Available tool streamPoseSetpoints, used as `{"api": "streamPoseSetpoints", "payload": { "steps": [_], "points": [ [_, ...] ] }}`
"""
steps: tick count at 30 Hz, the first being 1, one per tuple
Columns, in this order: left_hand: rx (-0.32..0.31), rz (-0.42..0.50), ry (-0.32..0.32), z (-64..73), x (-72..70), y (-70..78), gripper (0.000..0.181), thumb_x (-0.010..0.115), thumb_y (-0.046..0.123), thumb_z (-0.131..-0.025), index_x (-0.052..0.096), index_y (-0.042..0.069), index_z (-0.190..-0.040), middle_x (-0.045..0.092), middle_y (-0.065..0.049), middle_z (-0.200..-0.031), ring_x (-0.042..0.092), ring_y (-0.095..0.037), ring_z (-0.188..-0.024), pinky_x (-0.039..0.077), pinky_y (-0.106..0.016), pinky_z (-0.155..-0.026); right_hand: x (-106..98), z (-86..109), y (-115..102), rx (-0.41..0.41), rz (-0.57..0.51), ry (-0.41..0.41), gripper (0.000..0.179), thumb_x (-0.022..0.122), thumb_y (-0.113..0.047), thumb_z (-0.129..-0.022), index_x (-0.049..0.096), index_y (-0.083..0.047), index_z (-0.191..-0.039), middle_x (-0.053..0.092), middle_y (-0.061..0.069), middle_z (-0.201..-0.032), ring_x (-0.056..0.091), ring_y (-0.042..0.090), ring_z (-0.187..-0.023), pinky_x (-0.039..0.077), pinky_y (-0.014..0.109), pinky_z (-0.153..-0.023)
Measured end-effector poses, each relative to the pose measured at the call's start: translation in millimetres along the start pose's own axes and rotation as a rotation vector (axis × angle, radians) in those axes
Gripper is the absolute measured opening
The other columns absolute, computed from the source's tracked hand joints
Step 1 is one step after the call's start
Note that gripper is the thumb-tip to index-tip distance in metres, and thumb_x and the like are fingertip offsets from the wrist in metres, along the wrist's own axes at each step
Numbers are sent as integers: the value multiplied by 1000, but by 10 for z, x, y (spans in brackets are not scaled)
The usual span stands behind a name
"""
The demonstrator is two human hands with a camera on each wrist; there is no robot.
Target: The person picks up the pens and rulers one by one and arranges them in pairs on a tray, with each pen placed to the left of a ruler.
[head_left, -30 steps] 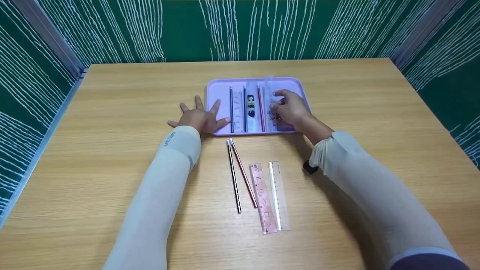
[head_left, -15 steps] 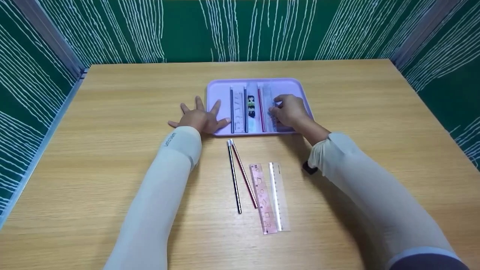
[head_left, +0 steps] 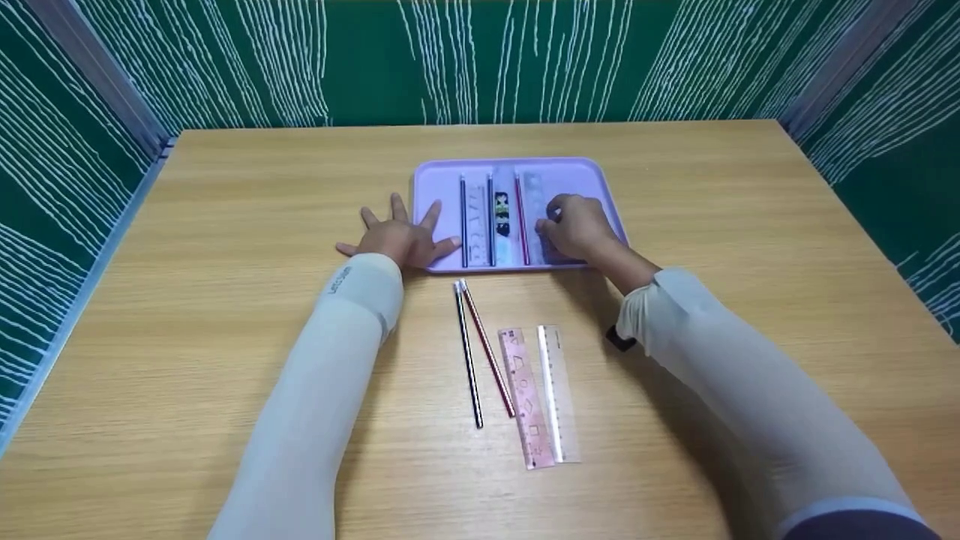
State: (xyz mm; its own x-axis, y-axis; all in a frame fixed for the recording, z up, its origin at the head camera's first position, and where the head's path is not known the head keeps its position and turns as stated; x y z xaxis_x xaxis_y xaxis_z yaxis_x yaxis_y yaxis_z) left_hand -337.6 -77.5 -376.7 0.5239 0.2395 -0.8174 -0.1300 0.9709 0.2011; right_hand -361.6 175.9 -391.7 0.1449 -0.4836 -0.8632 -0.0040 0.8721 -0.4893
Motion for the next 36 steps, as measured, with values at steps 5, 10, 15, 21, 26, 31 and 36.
{"api": "streamPoseSetpoints", "payload": {
  "steps": [5, 10, 15, 21, 26, 31, 36],
  "points": [
    [-1, 3, -6, -1, 0, 7, 81, 38, 75, -96, -6, 51, -159, -26, -9, -169, -23, -55, -149, 3, -87, -108, 6, 22, 5, 12, -12, -1, 41, 56, -26, -105, 57, 0, -136, 65, 20, -124, 59, 29, -109, 53, 45, -99],
    [-7, 4, -4, 14, 1, 14, 80, 38, 74, -97, -6, 50, -159, -25, -9, -169, -22, -55, -150, 3, -88, -108, -4, 68, 6, 32, -61, -6, 45, 55, -28, -106, 51, -2, -142, 63, 19, -126, 62, 28, -107, 56, 41, -94],
    [-11, 8, 2, 31, -3, 32, 78, 38, 73, -97, -3, 51, -159, -23, -8, -170, -21, -54, -151, 1, -89, -106, -36, 137, 9, 22, -123, 12, 43, 55, -29, -106, 51, -5, -141, 64, 14, -113, 65, 24, -92, 57, 33, -76],
    [1, -10, 5, 29, -12, 19, 79, 39, 73, -98, -3, 50, -160, -22, -8, -171, -20, -53, -152, 3, -89, -106, -103, 238, -11, -54, -157, 83, 40, 54, -29, -106, 54, -5, -138, 66, 13, -103, 65, 21, -79, 55, 29, -65],
    [10, -7, 10, 22, -7, 7, 79, 38, 73, -98, -2, 49, -161, -21, -9, -171, -19, -54, -152, 4, -90, -105, -114, 339, -79, -97, -172, 132, 38, 56, -28, -105, 56, -6, -135, 66, 11, -100, 63, 21, -78, 54, 29, -63],
    [13, -1, 14, -6, -1, -6, 79, 38, 74, -97, -2, 50, -160, -21, -10, -171, -20, -56, -150, 4, -90, -104, -73, 453, -152, -120, -225, 125, 35, 57, -26, -105, 57, -7, -134, 67, 11, -101, 63, 21, -81, 54, 30, -66],
    [10, -4, 11, -30, 6, -11, 79, 38, 74, -97, -3, 50, -160, -22, -10, -171, -20, -56, -150, 4, -90, -104, -30, 561, -215, -158, -261, 112, 34, 59, -25, -103, 58, -5, -131, 67, 13, -101, 62, 20, -77, 54, 28, -63]
  ]
}}
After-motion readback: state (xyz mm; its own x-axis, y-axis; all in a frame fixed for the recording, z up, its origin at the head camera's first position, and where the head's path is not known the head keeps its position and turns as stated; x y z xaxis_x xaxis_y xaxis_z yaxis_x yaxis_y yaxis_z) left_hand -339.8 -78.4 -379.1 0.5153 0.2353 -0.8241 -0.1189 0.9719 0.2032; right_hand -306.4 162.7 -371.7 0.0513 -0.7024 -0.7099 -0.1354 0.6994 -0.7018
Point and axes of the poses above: each hand's wrist, its own z-axis away from the middle knuckle, its own x-axis out of the palm, y = z × x, the point moved 3 cm from there along -z, towards the middle knuckle
